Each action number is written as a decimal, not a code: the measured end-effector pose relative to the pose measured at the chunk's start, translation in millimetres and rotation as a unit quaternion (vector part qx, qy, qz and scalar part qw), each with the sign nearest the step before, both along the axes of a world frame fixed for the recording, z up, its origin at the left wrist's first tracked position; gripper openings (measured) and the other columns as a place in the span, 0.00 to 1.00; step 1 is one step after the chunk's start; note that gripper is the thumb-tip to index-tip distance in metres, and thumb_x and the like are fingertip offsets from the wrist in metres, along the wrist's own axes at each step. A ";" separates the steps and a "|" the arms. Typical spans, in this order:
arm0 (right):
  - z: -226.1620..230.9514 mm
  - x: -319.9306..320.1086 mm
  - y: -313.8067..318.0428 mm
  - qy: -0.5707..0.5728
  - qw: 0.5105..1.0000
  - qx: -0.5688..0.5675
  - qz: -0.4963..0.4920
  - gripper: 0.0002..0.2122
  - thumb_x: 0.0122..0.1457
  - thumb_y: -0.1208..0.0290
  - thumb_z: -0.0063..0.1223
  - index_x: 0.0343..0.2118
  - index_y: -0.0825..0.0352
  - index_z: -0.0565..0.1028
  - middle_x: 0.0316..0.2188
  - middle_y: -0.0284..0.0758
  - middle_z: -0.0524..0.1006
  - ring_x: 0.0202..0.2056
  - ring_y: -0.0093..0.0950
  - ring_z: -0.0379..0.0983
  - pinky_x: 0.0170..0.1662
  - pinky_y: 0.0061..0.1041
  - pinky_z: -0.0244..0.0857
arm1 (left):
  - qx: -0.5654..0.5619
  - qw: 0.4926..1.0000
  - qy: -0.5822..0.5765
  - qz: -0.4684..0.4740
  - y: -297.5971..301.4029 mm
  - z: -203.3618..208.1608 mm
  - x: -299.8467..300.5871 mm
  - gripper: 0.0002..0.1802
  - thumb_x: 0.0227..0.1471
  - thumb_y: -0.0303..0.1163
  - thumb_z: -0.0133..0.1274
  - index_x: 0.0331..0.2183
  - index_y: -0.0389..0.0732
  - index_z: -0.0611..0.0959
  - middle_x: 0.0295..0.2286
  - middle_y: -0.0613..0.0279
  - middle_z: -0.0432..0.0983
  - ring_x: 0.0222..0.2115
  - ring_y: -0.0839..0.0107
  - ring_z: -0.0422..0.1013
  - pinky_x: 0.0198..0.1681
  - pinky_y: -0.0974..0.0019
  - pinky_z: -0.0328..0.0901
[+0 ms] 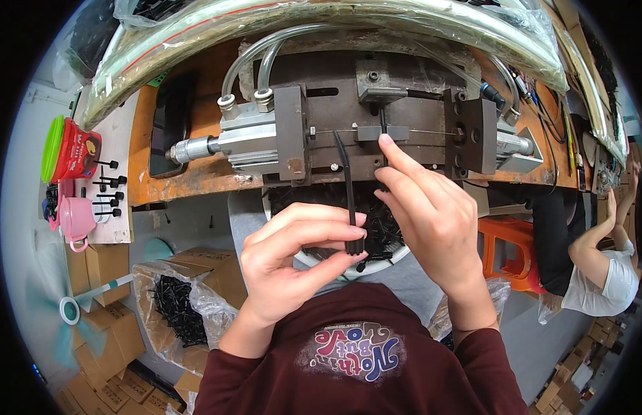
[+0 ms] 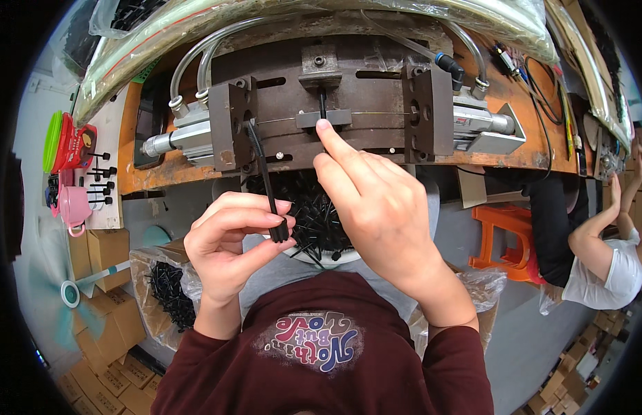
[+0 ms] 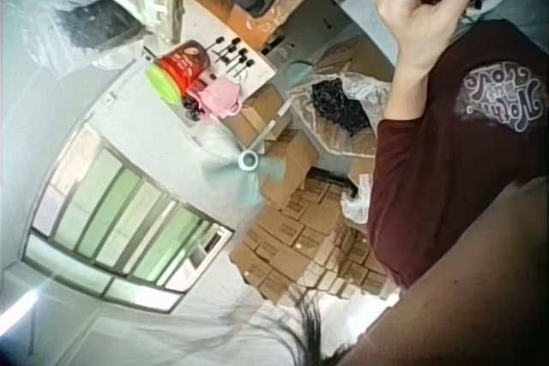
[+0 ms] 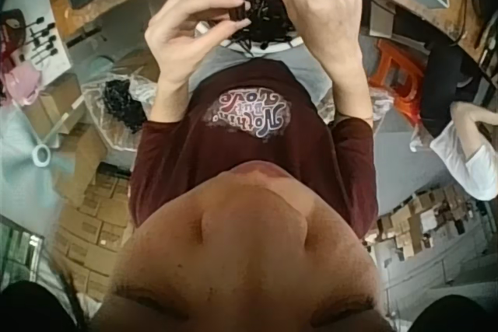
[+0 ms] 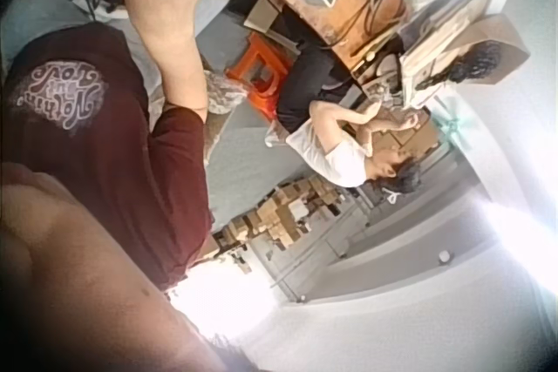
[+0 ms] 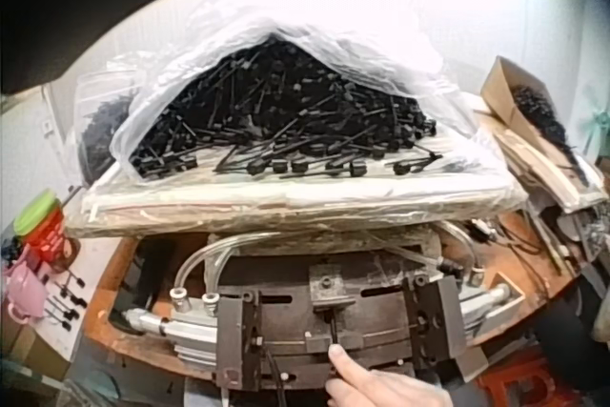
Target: Assembling plastic connector components using a specialized workbench fixture.
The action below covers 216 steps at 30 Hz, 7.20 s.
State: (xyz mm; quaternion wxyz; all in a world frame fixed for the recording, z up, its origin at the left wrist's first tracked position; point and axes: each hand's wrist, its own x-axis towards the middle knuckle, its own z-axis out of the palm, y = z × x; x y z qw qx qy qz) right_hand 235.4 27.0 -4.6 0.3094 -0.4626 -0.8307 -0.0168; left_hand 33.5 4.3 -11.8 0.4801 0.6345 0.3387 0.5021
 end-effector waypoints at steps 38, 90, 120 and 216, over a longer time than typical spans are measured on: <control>133.2 -144.5 91.4 0.575 0.766 0.034 0.285 0.10 0.63 0.74 0.52 0.44 0.73 0.76 0.34 0.42 0.80 0.26 0.24 0.76 0.31 0.18 0.69 | 0.080 0.982 -0.159 0.059 -40.7 18.6 -89.2 0.20 0.34 0.19 0.70 0.34 0.28 0.82 0.33 0.43 0.78 0.34 0.57 0.79 0.37 0.57 0.77; 73.6 7.4 19.5 0.340 0.940 -0.010 -0.028 0.07 0.60 0.80 0.53 0.41 0.70 0.76 0.36 0.31 0.78 0.29 0.15 0.70 0.33 0.15 0.65 | 0.146 0.862 0.278 0.397 -16.8 49.0 -150.9 0.20 0.49 0.21 0.60 0.47 0.37 0.82 0.31 0.63 0.81 0.15 0.87 0.62 0.18 0.80 0.58; 162.4 112.8 228.6 -0.305 0.911 -0.249 -0.127 0.22 0.36 0.73 0.64 0.39 0.71 0.75 0.32 0.40 0.80 0.33 0.34 0.77 0.36 0.32 0.71 | 0.265 0.919 0.263 0.123 -45.4 -4.5 -38.8 0.18 0.40 0.15 0.61 0.38 0.33 0.83 0.25 0.58 0.82 0.20 0.73 0.76 0.24 0.74 0.68; 18.6 27.8 -38.6 0.446 0.857 -0.256 -0.032 0.07 0.66 0.76 0.44 0.33 0.73 0.71 0.24 0.32 0.73 0.20 0.15 0.65 0.23 0.16 0.57 | 0.130 0.985 0.111 0.016 19.1 28.8 24.6 0.19 0.36 0.16 0.66 0.37 0.30 0.84 0.44 0.45 0.78 0.39 0.64 0.79 0.40 0.68 0.74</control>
